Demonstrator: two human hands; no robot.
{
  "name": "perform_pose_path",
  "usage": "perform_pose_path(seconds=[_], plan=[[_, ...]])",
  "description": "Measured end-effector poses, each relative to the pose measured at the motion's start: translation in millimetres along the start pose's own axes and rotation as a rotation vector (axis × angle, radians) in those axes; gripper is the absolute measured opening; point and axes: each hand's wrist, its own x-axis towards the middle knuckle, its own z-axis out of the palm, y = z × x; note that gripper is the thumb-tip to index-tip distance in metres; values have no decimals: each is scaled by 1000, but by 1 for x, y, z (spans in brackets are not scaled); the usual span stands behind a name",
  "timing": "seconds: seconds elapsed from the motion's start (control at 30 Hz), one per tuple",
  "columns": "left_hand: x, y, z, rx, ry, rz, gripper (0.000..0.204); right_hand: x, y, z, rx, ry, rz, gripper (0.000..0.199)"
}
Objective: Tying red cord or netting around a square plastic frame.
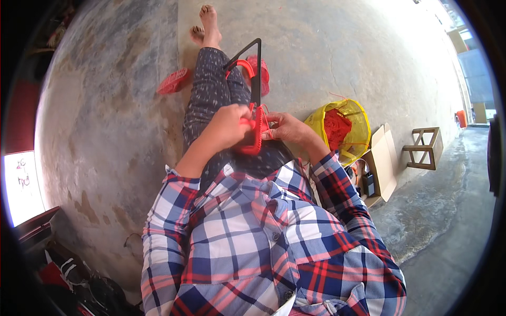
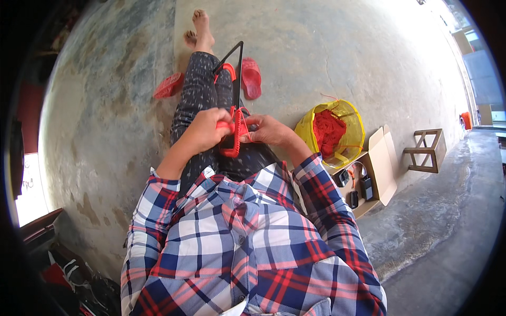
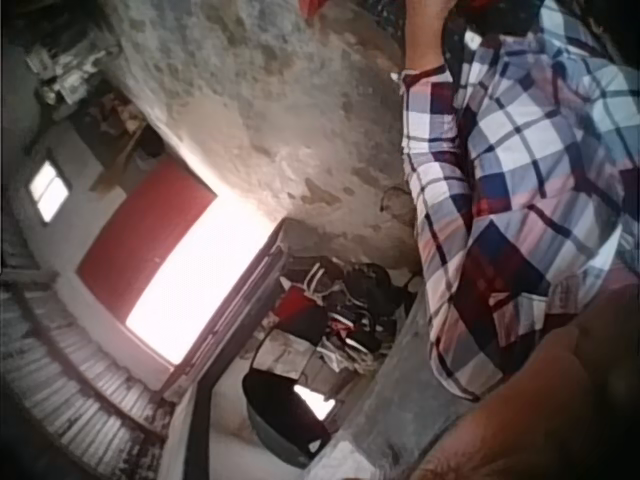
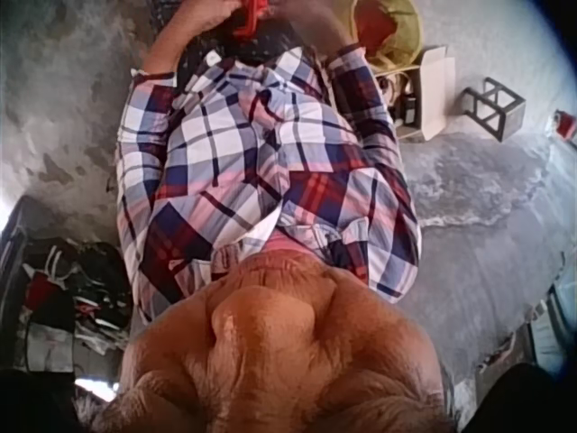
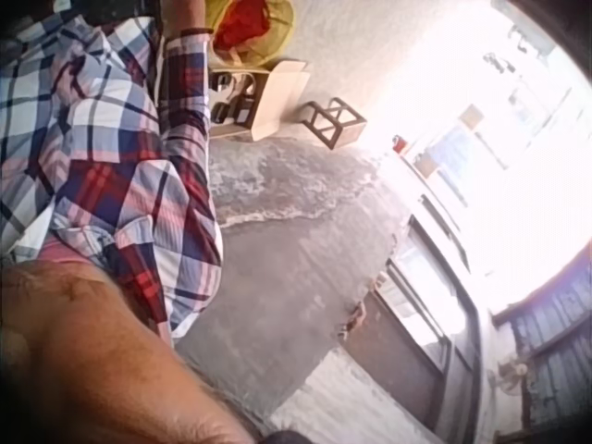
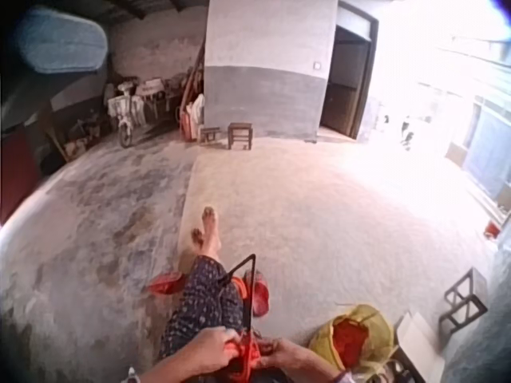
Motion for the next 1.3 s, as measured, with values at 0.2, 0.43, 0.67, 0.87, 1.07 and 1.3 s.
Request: perform_pose_path(seconds=[0.2,0.43,0.67,0.87,1.07,1.3], plan=[[13,-25,24,-475,114,-97,13,-12,-24,2,61,67,200,36],[24,-22,20,-931,246,-319,17,-34,-17,-46,586,611,-130,28],[37,-26,41,-1368,51,-407,20,-104,-34,-117,1211,576,-671,42],[38,-23,48,-1324,115,-395,17,-123,-1,-129,1101,499,-643,31],[36,-20,46,-1311,107,-388,18,-49,-10,-29,606,572,-28,20],[36,-15,44,-1312,80,-391,16,-34,-31,-13,595,476,-57,9]])
